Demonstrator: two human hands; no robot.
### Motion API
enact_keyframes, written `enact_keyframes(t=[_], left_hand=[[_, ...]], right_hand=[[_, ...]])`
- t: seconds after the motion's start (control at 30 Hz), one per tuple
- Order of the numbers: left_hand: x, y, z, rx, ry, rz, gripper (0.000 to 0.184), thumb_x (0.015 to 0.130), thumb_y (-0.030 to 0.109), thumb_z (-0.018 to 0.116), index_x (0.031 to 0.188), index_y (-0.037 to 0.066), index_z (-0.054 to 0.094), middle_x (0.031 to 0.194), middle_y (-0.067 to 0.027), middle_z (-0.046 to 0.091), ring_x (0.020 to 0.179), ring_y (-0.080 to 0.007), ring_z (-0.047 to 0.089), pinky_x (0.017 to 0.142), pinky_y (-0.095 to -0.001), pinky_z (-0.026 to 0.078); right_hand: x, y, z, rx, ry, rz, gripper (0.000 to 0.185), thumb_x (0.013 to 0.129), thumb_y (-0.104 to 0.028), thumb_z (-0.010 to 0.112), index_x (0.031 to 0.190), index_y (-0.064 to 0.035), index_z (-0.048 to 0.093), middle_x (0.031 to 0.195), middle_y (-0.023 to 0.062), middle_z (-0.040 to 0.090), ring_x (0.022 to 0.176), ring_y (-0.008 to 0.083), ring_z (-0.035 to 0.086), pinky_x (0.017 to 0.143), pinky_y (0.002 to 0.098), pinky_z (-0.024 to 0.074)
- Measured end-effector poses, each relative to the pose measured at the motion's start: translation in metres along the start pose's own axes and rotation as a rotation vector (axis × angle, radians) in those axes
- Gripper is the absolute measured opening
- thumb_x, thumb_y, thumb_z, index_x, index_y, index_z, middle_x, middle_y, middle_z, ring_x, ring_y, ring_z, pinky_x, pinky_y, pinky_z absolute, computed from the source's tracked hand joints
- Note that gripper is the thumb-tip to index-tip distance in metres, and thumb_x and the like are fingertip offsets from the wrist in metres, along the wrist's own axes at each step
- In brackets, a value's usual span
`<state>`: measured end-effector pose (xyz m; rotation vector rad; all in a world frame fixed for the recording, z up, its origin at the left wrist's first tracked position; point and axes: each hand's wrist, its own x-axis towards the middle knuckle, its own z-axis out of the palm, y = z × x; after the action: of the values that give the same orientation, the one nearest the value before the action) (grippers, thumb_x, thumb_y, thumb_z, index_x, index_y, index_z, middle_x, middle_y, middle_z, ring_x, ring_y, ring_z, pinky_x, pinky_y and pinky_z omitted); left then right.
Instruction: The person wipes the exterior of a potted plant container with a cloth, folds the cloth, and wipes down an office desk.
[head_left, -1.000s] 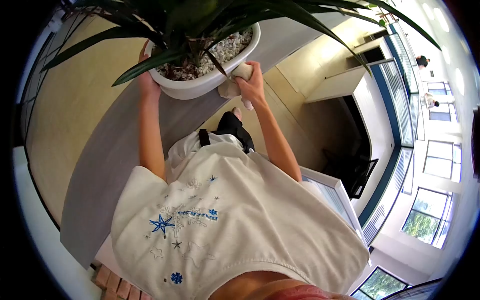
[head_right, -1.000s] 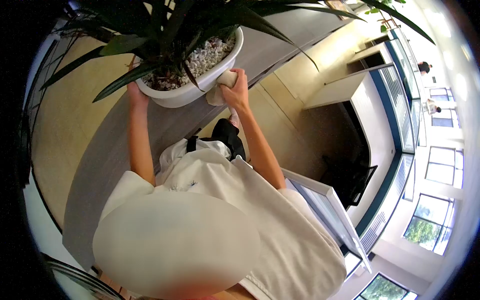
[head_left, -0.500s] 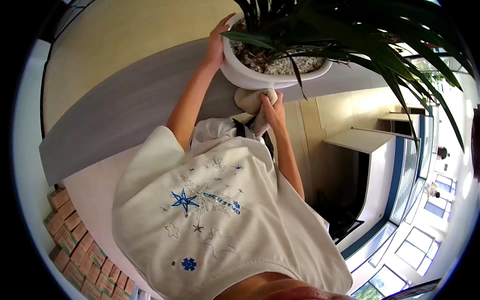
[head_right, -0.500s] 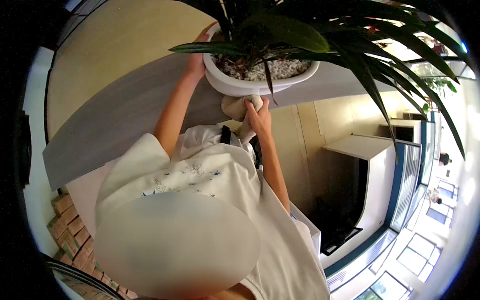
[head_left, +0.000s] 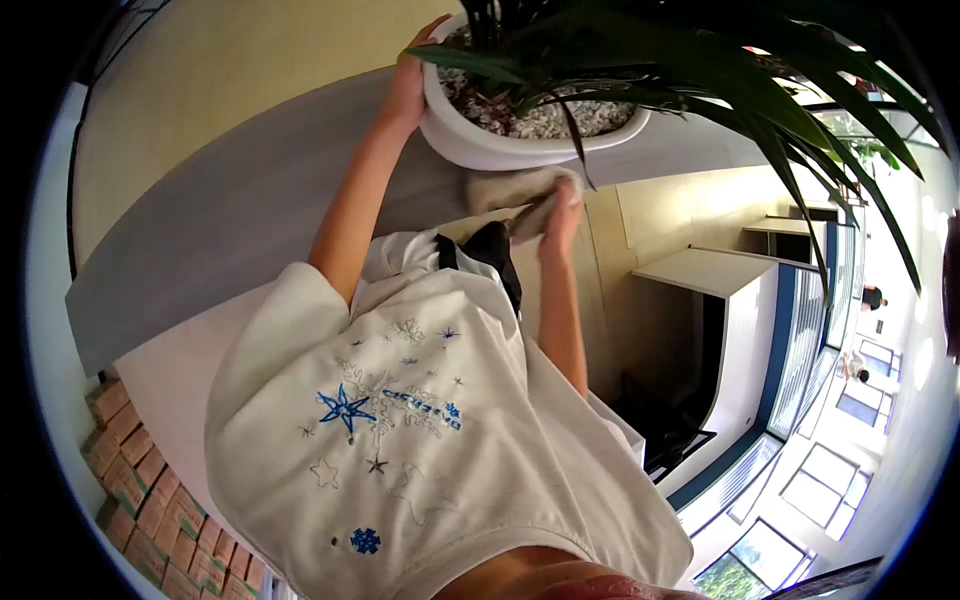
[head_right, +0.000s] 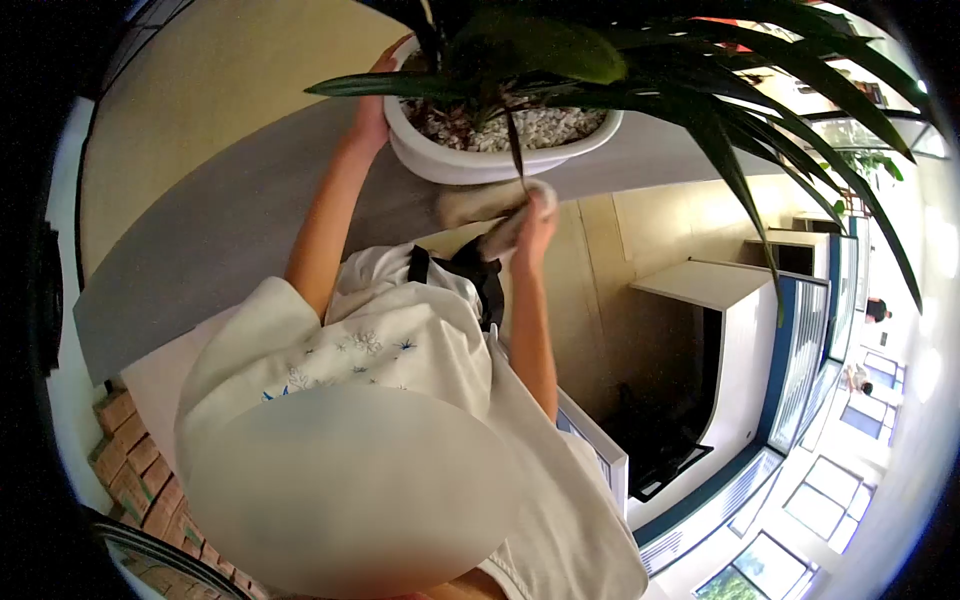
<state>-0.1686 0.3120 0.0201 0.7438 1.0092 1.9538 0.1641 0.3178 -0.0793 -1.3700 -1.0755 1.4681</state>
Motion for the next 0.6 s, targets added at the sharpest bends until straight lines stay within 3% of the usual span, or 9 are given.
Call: enact_keyframes(t=[0.03,0.07,0.1,0.2,0.3,0.4,0.43,0.57,0.6], left_hand=[[-0.001,0.007,0.007,0.016,0.012,-0.010,0.052,0.106,0.036,0.050,0.154,0.017,0.055,0.134,-0.0042,0.067,0.119,-0.0190,0.063,0.103,-0.0355,0.049],[-0.002,0.011,0.011,0.029,0.023,-0.018,0.051,0.105,0.034,0.050,0.153,0.017,0.056,0.133,-0.0043,0.067,0.119,-0.0188,0.064,0.103,-0.0359,0.050],[-0.002,0.007,0.007,0.032,0.005,-0.024,0.063,0.102,0.049,0.060,0.158,0.021,0.050,0.143,-0.0049,0.059,0.127,-0.0232,0.058,0.108,-0.0422,0.047],[0.015,-0.024,-0.019,-0.004,0.009,-0.062,0.063,0.103,0.052,0.058,0.157,0.021,0.050,0.141,-0.0052,0.060,0.126,-0.0218,0.059,0.107,-0.0425,0.049],[0.016,-0.043,-0.028,-0.030,-0.040,0.071,0.056,0.108,0.049,0.050,0.156,0.021,0.051,0.136,-0.0052,0.063,0.122,-0.0198,0.062,0.105,-0.0402,0.051],[0.031,-0.058,-0.037,-0.060,-0.135,0.136,0.051,0.111,0.045,0.044,0.156,0.021,0.051,0.134,-0.0047,0.065,0.120,-0.0193,0.063,0.104,-0.0387,0.052],[0.017,-0.031,-0.013,0.031,-0.058,0.154,0.054,0.111,0.048,0.041,0.156,0.021,0.052,0.135,-0.0050,0.065,0.120,-0.0190,0.063,0.104,-0.0386,0.052],[0.009,-0.012,0.003,0.071,0.010,0.073,0.055,0.111,0.049,0.039,0.156,0.020,0.054,0.134,-0.0037,0.065,0.119,-0.0168,0.063,0.104,-0.0354,0.049],[0.010,-0.011,0.003,0.030,0.003,0.074,0.052,0.109,0.041,0.041,0.153,0.018,0.056,0.131,-0.0043,0.067,0.115,-0.0158,0.065,0.102,-0.0342,0.051]], right_hand=[[-0.002,-0.019,0.001,-0.005,0.187,0.012,0.063,0.099,-0.048,0.068,0.142,-0.0047,0.052,0.131,0.0124,0.060,0.116,0.0246,0.060,0.100,0.0390,0.0497],[0.003,-0.033,-0.005,0.007,0.142,0.020,0.066,0.100,-0.048,0.065,0.146,-0.0044,0.048,0.133,0.0146,0.058,0.119,0.0274,0.060,0.101,0.0419,0.0494],[0.009,-0.036,-0.010,-0.052,0.102,0.020,0.065,0.100,-0.048,0.065,0.145,-0.0040,0.048,0.134,0.0151,0.058,0.121,0.0282,0.059,0.102,0.0420,0.0485],[0.025,-0.018,-0.016,-0.225,-0.053,0.048,0.066,0.101,-0.046,0.059,0.148,-0.0014,0.048,0.140,0.0175,0.056,0.125,0.0288,0.057,0.106,0.0408,0.0454],[0.002,-0.029,0.015,-0.342,-0.191,0.179,0.071,0.104,-0.052,0.049,0.149,0.0023,0.050,0.142,0.0209,0.058,0.126,0.0285,0.057,0.108,0.0395,0.0438],[-0.014,-0.010,0.033,-0.408,-0.377,0.100,0.073,0.105,-0.055,0.047,0.147,0.0043,0.052,0.137,0.0210,0.062,0.126,0.0283,0.057,0.108,0.0382,0.0434],[-0.019,-0.003,0.041,-0.441,-0.382,0.107,0.075,0.105,-0.057,0.050,0.146,0.0059,0.053,0.137,0.0204,0.063,0.124,0.0277,0.058,0.108,0.0373,0.0434],[-0.049,-0.009,0.075,-0.424,-0.523,0.227,0.078,0.103,-0.060,0.055,0.145,0.0055,0.055,0.139,0.0193,0.062,0.124,0.0265,0.058,0.108,0.0361,0.0429],[-0.056,-0.012,0.082,-0.380,-0.541,0.278,0.080,0.102,-0.062,0.056,0.145,0.0052,0.055,0.139,0.0189,0.062,0.125,0.0257,0.058,0.109,0.0359,0.0424]])
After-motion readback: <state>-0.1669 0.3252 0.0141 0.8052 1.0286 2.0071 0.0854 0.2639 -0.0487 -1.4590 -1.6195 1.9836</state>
